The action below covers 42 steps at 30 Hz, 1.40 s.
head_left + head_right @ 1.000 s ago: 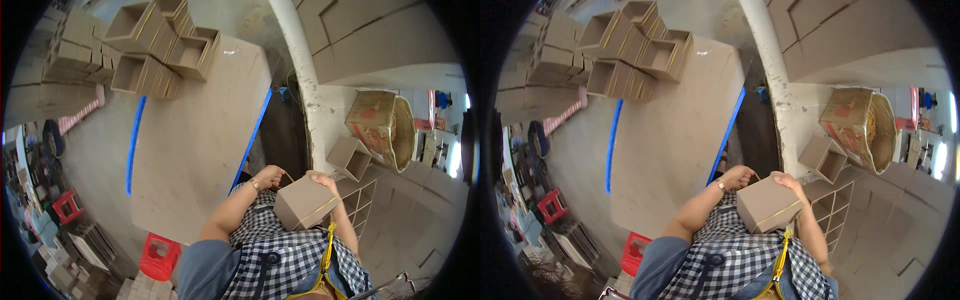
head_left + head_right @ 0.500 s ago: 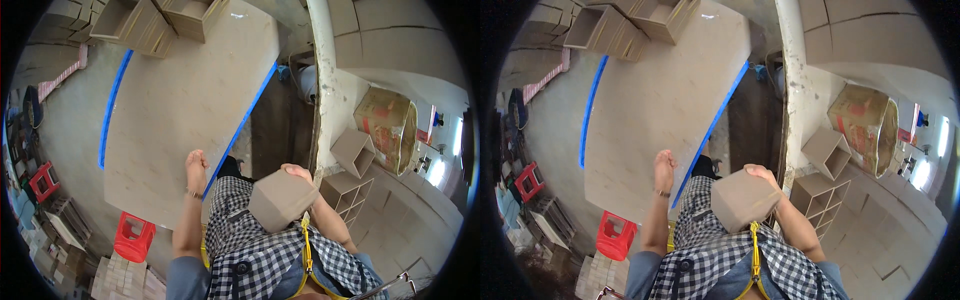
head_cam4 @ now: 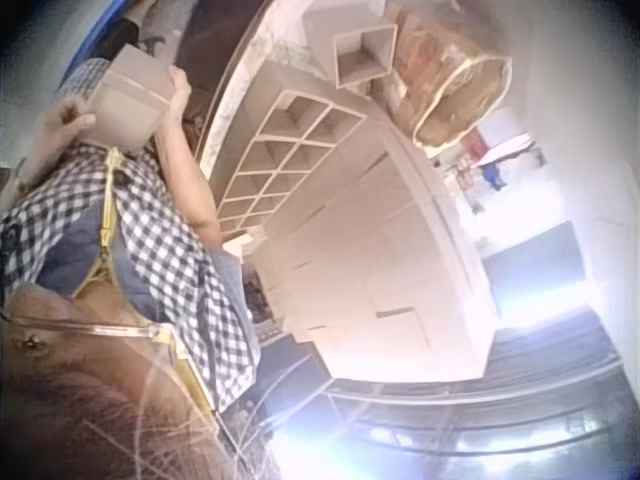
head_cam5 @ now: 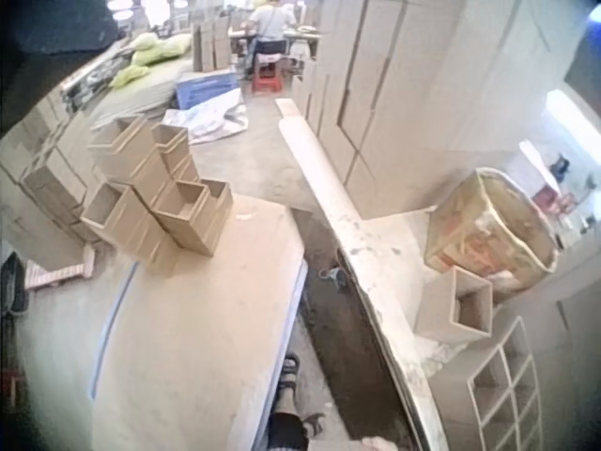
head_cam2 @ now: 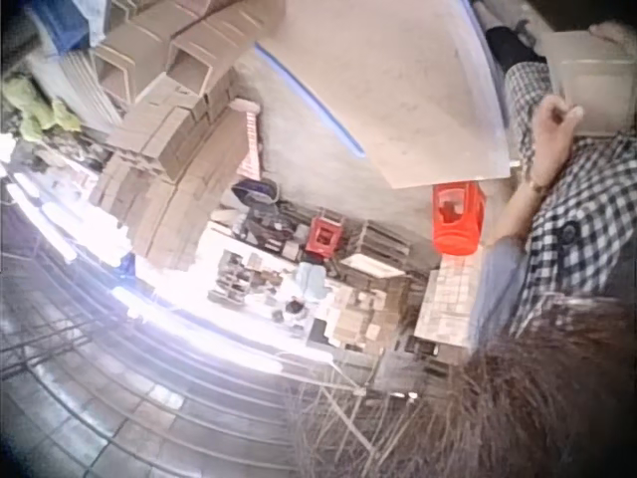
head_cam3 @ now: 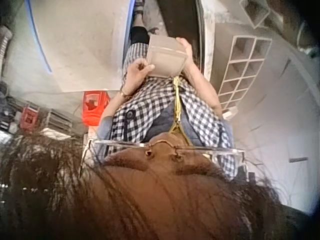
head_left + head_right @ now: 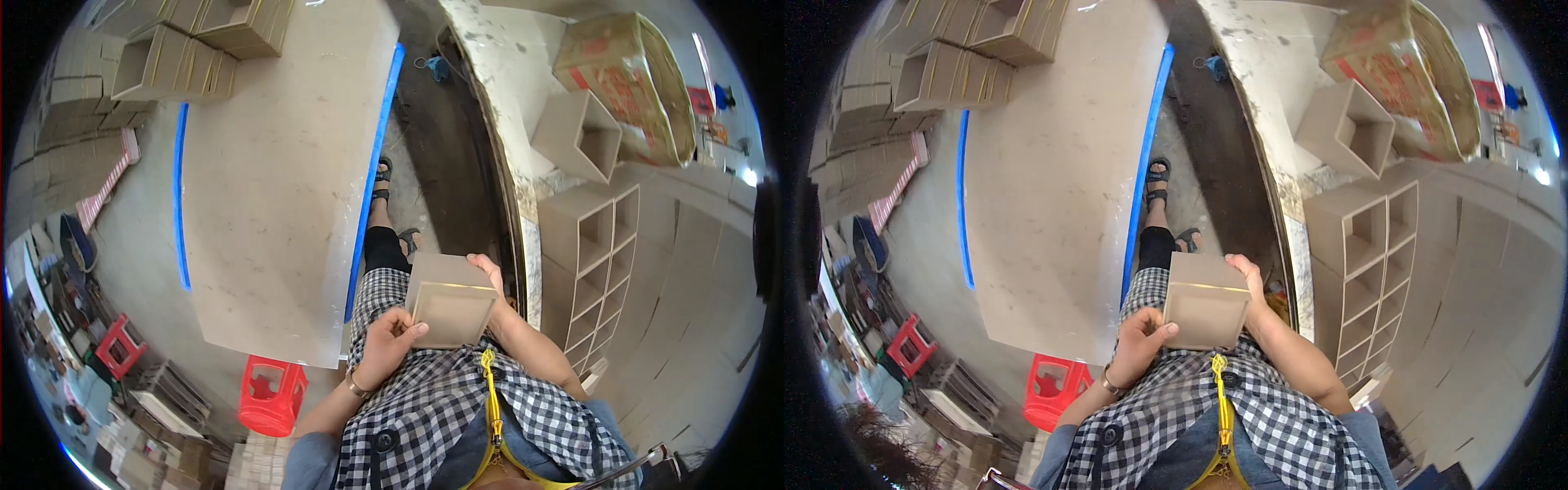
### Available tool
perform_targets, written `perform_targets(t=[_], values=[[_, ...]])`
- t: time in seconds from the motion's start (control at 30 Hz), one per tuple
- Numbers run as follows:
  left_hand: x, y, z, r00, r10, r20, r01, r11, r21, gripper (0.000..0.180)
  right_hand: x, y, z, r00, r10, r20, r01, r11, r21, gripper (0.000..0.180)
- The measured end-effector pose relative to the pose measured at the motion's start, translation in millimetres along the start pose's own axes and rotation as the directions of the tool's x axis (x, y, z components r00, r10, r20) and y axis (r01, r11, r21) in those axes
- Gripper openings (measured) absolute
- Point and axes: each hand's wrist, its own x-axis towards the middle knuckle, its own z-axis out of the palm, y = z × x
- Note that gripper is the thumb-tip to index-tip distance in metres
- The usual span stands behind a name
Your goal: The person is assembling small cardboard boxes by folding pre-cut pieces, securing them with rubber bands, and organizing them into a divider frame.
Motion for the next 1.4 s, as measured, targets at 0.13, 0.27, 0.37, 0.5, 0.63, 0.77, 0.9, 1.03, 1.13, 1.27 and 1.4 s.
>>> perform_targets(t=[0.13,0.27,0.37,0.5,0.63,0.77,0.9,1.03,1.13,1.27,1.4], values=[[-30,26,9,0.965,-0.022,0.260,0.045,0.996,-0.083,0.016,-21,-12,-5,0.913,-0.405,-0.043,0.394,0.905,-0.161,0.019],[-44,32,2,0.772,0.407,0.488,-0.445,0.894,-0.042,0.016,-36,-59,-13,0.762,-0.593,-0.261,0.627,0.776,0.068,0.018],[-59,40,-11,0.951,0.255,0.176,-0.258,0.966,-0.007,0.017,-57,-76,-28,0.585,-0.809,-0.049,0.810,0.586,0.000,0.021],[-2,57,-71,0.892,0.450,-0.041,-0.312,0.679,0.664,0.020,-119,-94,-9,0.537,-0.788,0.301,0.823,0.411,-0.393,0.035],[69,87,-140,0.790,0.613,0.026,-0.210,0.229,0.951,0.017,-150,-129,3,0.065,-0.928,0.368,0.884,-0.118,-0.453,0.033],[135,112,-203,0.791,0.602,-0.109,-0.145,0.357,0.923,0.017,-178,-160,3,-0.167,-0.914,0.370,0.793,-0.348,-0.500,0.028],[193,120,-242,0.807,0.567,-0.162,-0.018,0.298,0.954,0.019,-168,-154,-4,-0.249,-0.907,0.340,0.682,-0.413,-0.604,0.026],[250,129,-265,0.857,0.469,-0.215,0.201,0.081,0.976,0.024,-140,-140,6,-0.234,-0.898,0.373,0.654,-0.429,-0.623,0.028],[277,149,-247,0.861,0.444,-0.249,0.216,0.123,0.969,0.022,-101,-131,24,-0.308,-0.784,0.539,0.617,-0.596,-0.515,0.027],[279,174,-261,0.810,0.502,-0.303,0.224,0.214,0.951,0.020,-68,-142,46,-0.316,-0.678,0.664,0.578,-0.693,-0.432,0.027],[258,207,-238,0.777,0.526,-0.344,0.339,0.111,0.934,0.023,-51,-170,70,-0.429,-0.630,0.647,0.505,-0.761,-0.407,0.026]])
